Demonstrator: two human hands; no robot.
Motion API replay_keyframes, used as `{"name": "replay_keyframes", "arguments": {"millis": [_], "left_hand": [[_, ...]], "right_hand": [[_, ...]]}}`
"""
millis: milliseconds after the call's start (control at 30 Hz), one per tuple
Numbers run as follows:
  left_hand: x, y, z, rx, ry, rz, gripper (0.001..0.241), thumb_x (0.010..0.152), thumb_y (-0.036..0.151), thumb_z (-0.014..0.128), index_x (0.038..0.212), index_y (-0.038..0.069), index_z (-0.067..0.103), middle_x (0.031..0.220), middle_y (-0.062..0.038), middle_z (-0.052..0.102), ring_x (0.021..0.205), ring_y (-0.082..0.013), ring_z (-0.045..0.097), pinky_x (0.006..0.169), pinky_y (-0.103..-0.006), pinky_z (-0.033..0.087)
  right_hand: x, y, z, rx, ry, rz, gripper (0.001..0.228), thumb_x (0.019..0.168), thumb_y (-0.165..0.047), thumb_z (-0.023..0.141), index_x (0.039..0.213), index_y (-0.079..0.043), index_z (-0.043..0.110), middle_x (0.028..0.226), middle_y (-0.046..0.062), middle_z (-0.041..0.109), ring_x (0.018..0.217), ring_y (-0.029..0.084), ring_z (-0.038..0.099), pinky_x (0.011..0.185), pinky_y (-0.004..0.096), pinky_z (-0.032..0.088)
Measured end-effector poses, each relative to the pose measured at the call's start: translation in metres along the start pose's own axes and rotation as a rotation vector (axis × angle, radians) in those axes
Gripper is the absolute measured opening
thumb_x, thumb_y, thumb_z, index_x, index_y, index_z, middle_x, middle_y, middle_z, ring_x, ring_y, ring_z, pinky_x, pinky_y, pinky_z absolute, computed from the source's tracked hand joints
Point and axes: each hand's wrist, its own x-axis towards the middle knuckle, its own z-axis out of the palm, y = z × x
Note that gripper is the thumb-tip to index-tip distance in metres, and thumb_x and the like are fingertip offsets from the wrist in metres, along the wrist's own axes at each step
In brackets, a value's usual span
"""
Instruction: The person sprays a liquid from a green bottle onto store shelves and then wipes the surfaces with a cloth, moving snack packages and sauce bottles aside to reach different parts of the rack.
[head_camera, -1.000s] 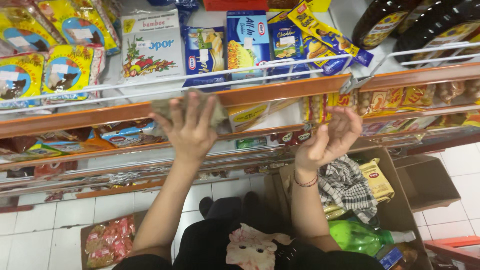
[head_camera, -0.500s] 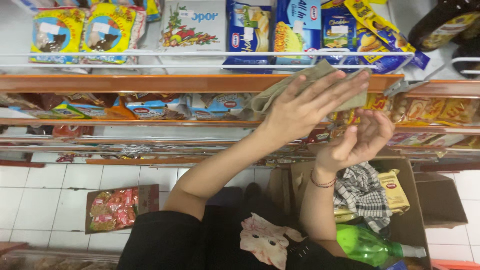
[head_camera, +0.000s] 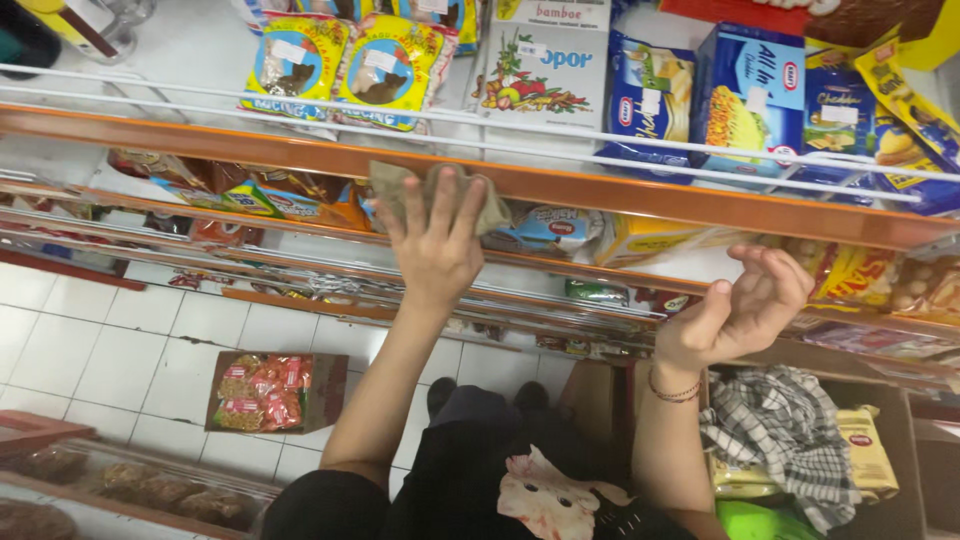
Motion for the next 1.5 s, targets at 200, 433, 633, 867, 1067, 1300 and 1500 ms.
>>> {"name": "replay_keyframes", "arguments": {"millis": [200, 433, 633, 867, 1067, 1300, 1500], "left_hand": [[-0.012, 0.029, 0.013, -0.333, 0.02, -0.315, 0.069, 0.102, 0.016, 0.057, 0.165, 0.008, 0.03, 0.175, -0.017, 0.007, 0.163, -0.0445, -0.009, 0.128, -0.0686, -0.012], [0.004, 0.083, 0.022, -0.102, 0.029, 0.116, 0.063, 0.103, 0.022, 0.06, 0.163, 0.033, 0.043, 0.179, 0.001, 0.009, 0.167, -0.0308, -0.012, 0.126, -0.0604, -0.017], [0.018, 0.0, -0.005, -0.302, 0.07, -0.254, 0.064, 0.109, 0.026, 0.051, 0.168, 0.018, 0.027, 0.176, -0.006, 0.004, 0.162, -0.0347, -0.011, 0.125, -0.064, -0.018], [0.062, -0.032, -0.023, -0.298, 0.27, -0.28, 0.058, 0.116, 0.029, 0.046, 0.171, 0.028, 0.028, 0.18, -0.012, -0.007, 0.161, -0.0386, -0.013, 0.126, -0.061, -0.016], [0.073, 0.017, -0.01, -0.146, 0.228, 0.024, 0.054, 0.107, 0.031, 0.049, 0.16, 0.036, 0.046, 0.171, -0.009, 0.026, 0.162, -0.0371, 0.003, 0.125, -0.0648, -0.013], [0.09, 0.066, -0.012, -0.048, 0.184, 0.395, 0.054, 0.113, 0.029, 0.042, 0.167, 0.036, 0.04, 0.175, 0.002, 0.026, 0.163, -0.029, 0.01, 0.128, -0.0605, -0.014], [0.114, 0.108, -0.015, -0.001, 0.132, 0.63, 0.059, 0.111, 0.023, 0.04, 0.169, 0.032, 0.031, 0.176, 0.006, 0.023, 0.163, -0.0219, 0.016, 0.128, -0.0591, -0.013]], "right_hand": [[-0.011, -0.006, 0.014, -0.05, -0.044, -0.026, 0.039, 0.096, 0.003, 0.05, 0.135, 0.003, 0.052, 0.127, 0.01, 0.044, 0.11, 0.022, 0.054, 0.1, 0.037, 0.051], [-0.022, -0.02, 0.026, -0.119, -0.081, -0.019, 0.036, 0.097, 0.003, 0.051, 0.133, 0.004, 0.051, 0.125, 0.011, 0.045, 0.112, 0.023, 0.056, 0.107, 0.038, 0.051], [-0.027, -0.02, 0.049, -0.13, -0.092, -0.055, 0.032, 0.099, 0.0, 0.053, 0.131, 0.004, 0.051, 0.13, 0.013, 0.046, 0.111, 0.023, 0.054, 0.105, 0.04, 0.052], [-0.031, -0.031, 0.079, -0.124, -0.091, -0.072, 0.033, 0.1, -0.002, 0.054, 0.131, 0.004, 0.05, 0.131, 0.014, 0.046, 0.113, 0.023, 0.053, 0.107, 0.04, 0.051], [-0.021, -0.032, 0.083, -0.123, -0.033, -0.113, 0.034, 0.1, -0.004, 0.055, 0.133, 0.004, 0.05, 0.13, 0.013, 0.045, 0.112, 0.022, 0.054, 0.106, 0.039, 0.051], [-0.009, -0.023, 0.05, -0.183, 0.087, -0.104, 0.034, 0.101, -0.002, 0.052, 0.134, 0.003, 0.049, 0.13, 0.011, 0.045, 0.112, 0.022, 0.056, 0.104, 0.039, 0.051], [0.005, -0.01, 0.009, -0.218, 0.207, -0.092, 0.036, 0.098, 0.002, 0.049, 0.133, 0.004, 0.05, 0.135, 0.012, 0.045, 0.113, 0.022, 0.057, 0.108, 0.039, 0.052]]}}
